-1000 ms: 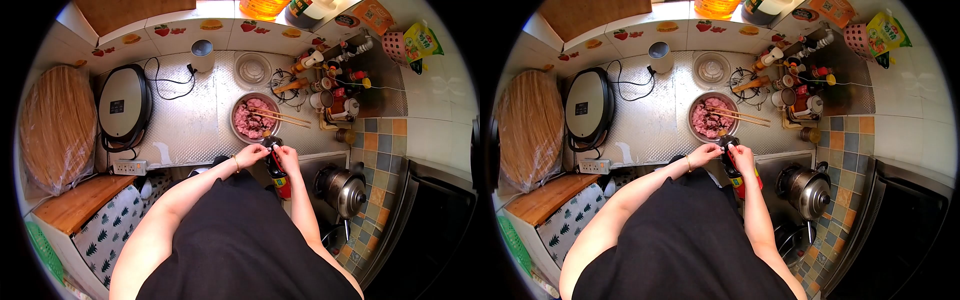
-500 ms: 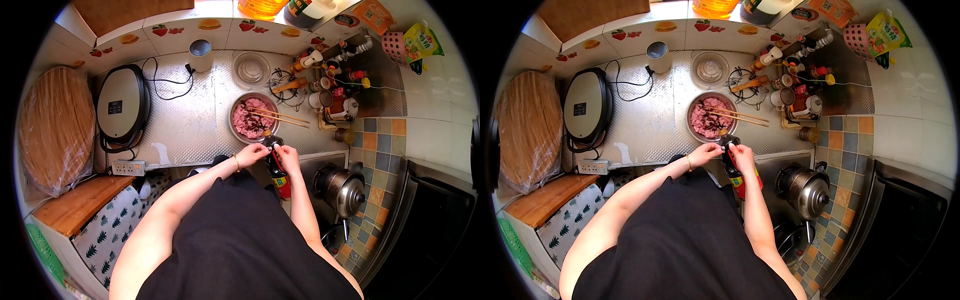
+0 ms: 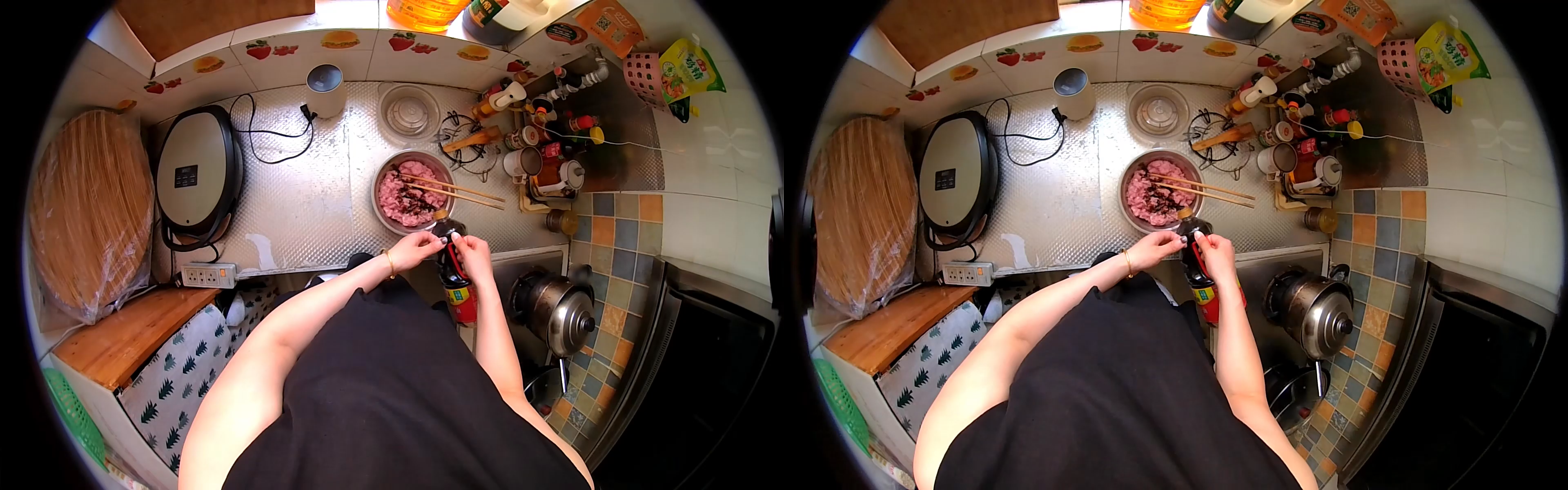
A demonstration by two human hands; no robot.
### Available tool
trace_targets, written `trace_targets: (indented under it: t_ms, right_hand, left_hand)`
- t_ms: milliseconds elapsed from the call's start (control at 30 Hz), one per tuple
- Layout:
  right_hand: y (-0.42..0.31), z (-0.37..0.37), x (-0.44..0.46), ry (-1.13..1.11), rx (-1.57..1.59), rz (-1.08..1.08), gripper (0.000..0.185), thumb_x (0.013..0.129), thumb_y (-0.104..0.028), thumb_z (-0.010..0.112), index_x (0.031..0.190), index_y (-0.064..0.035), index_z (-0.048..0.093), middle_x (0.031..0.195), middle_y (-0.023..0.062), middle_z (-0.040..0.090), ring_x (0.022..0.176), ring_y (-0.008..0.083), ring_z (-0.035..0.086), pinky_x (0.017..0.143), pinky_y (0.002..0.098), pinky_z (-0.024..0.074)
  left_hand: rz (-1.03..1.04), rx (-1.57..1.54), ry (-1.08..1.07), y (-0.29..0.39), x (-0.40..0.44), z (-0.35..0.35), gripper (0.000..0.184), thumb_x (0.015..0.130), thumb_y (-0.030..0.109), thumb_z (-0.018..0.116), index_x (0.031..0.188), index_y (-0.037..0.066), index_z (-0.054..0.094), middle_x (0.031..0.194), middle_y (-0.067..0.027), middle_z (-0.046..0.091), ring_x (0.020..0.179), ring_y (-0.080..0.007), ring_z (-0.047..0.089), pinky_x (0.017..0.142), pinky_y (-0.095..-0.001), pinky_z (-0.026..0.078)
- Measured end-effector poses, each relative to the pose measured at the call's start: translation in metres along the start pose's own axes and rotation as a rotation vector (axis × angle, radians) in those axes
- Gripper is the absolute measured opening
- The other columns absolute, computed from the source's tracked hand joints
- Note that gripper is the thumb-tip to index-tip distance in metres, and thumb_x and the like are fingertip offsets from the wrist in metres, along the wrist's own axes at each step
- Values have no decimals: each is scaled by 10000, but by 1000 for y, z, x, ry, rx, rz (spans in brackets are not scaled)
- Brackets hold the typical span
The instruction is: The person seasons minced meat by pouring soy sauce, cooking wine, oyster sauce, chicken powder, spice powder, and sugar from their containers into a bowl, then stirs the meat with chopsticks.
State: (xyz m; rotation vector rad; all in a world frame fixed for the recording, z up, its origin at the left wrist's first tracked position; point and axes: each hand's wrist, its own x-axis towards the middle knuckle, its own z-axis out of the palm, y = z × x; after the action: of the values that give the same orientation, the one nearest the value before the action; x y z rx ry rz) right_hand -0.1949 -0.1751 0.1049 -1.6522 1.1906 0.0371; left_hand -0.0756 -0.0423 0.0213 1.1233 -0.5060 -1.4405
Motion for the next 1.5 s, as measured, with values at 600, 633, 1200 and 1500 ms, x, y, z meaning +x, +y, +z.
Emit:
trace_targets:
  t_ms: [600,633,1200,1500]
  right_hand:
    - [-10,-12,-6,-13,170,60,393,933,-333,663,652,-80,556,567,-51,487,507,49,411,474,235,324]
    - [-9,-13,-7,-11,179,28,385,936,-324,661,656,-84,553,568,-57,477,506,43,401,471,229,314]
    - [-66,-23,-67,-186,422,-398,269,958,-187,639,747,-39,563,677,-68,481,619,19,387,548,203,317]
    - [-100,-12,-81,-180,392,-540,285,912,-211,694,742,-9,586,678,-60,500,636,36,408,569,227,354]
  left_hand:
    - [41,37,79,31,-6,4,335,977,324,607,1101,14,612,969,-2,629,866,-65,534,761,-228,451]
    - [35,50,85,34,-8,2,333,985,318,596,1123,15,603,986,-3,627,879,-65,530,771,-227,447]
    - [414,-71,198,160,-53,-9,364,901,123,695,1239,37,590,1156,-37,621,1092,-139,591,947,-284,491]
    - [543,404,220,221,-95,3,418,840,73,731,1241,46,619,1184,-52,550,1126,-176,579,1018,-343,465]
